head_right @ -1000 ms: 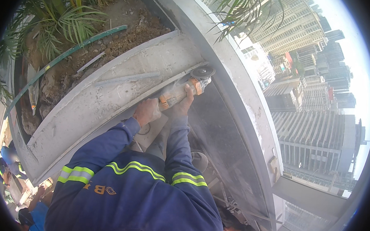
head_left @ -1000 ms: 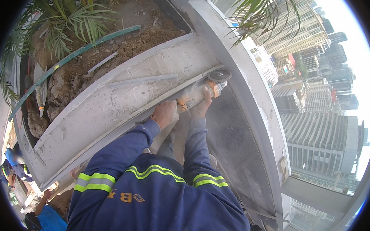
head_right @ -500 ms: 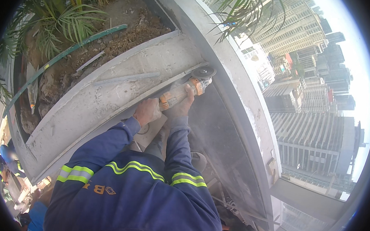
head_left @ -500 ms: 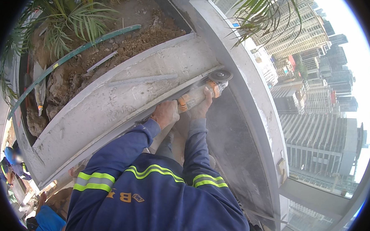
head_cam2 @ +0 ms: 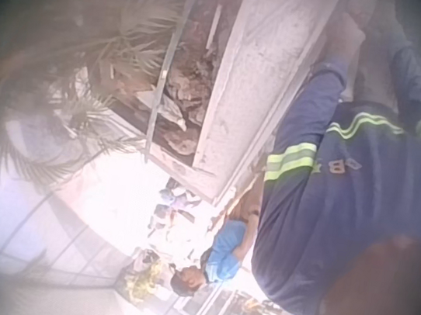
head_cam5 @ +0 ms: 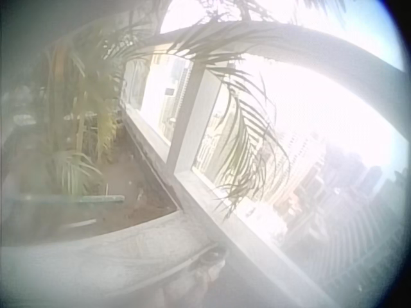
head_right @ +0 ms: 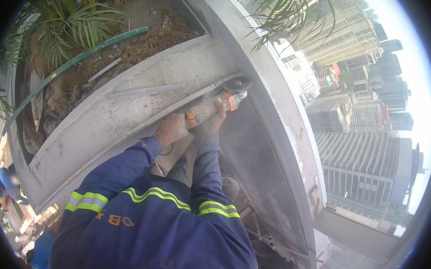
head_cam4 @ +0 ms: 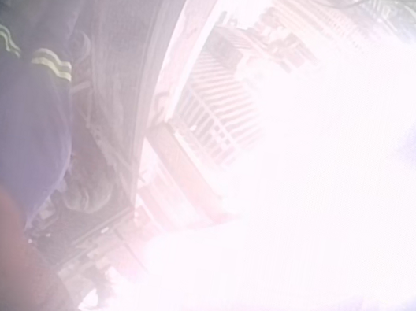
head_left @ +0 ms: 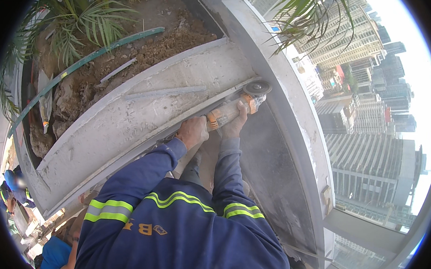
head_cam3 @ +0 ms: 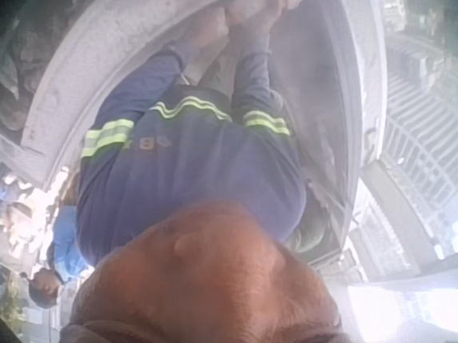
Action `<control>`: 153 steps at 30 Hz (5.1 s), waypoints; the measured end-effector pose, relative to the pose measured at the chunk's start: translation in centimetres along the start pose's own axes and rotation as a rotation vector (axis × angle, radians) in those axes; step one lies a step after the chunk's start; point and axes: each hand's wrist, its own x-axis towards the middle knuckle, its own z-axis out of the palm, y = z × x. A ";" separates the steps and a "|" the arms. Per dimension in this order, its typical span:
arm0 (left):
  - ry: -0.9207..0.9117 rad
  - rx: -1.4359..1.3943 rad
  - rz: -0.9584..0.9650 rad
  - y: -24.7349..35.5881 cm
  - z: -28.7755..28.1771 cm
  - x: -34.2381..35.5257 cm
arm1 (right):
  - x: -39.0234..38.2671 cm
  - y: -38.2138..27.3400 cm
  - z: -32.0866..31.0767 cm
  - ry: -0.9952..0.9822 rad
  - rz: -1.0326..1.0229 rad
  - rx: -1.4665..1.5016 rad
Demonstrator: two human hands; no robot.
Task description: The person uses an angle grinder to cut or grind a concrete ledge on an outdoor balcony. A coworker measures the ledge with a tape measure while the person operates the tool along the marked line.
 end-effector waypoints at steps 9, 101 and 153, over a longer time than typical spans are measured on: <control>-0.014 -0.003 -0.006 0.0 -0.5 -0.5 | 0.5 0.5 -0.5 0.010 -0.014 0.008; -0.034 0.012 0.000 -1.7 -2.6 -3.4 | -2.3 2.9 0.4 0.002 -0.011 -0.007; 0.011 0.024 0.004 -1.8 -1.7 -2.9 | -0.6 3.4 -0.9 0.062 -0.077 -0.027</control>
